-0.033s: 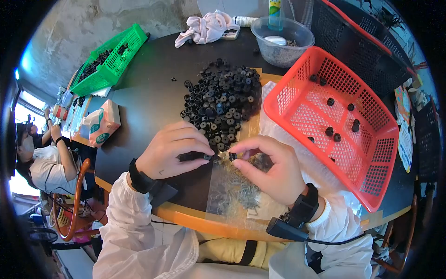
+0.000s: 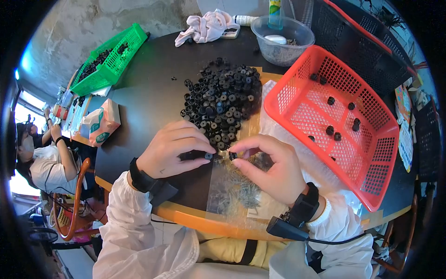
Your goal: Assembling small black plastic shoe components by hand at a workstation.
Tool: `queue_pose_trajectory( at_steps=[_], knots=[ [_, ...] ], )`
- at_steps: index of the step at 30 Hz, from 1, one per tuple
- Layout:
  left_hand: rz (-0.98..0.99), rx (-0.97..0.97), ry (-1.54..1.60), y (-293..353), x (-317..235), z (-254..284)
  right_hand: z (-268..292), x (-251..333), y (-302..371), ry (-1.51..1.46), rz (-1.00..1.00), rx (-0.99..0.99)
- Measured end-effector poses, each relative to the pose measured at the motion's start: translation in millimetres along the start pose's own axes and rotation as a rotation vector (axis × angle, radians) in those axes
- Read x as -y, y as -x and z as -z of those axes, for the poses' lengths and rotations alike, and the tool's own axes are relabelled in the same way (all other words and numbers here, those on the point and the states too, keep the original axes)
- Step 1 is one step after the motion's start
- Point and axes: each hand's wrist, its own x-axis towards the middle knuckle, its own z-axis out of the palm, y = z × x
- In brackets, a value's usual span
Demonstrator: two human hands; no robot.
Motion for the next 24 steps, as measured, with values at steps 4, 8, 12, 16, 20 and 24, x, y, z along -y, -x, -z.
queue_pose_trajectory(
  at_steps=[4,8,12,16,20,24],
  knots=[
    [-0.038,0.035,-0.063,2.6,3.3,-4.8,-2.2,-1.2,-1.0,0.015,0.028,0.007],
    [-0.029,0.053,-0.045,0.3,6.3,5.1,-2.3,-4.5,-1.9,-0.004,0.044,-0.003],
    [0.063,0.082,-0.048,5.5,7.2,37.0,-1.5,-5.4,-3.3,0.011,0.042,0.005],
    [0.117,0.111,-0.087,11.0,12.5,37.3,-2.3,-7.2,-2.0,0.011,0.057,0.015],
    [0.164,0.129,-0.184,12.0,15.2,35.0,-1.4,-6.3,-0.6,0.011,0.043,0.011],
    [0.145,0.103,-0.224,13.3,16.3,30.7,-2.6,-7.5,-1.7,0.016,0.058,0.018]
  ],
)
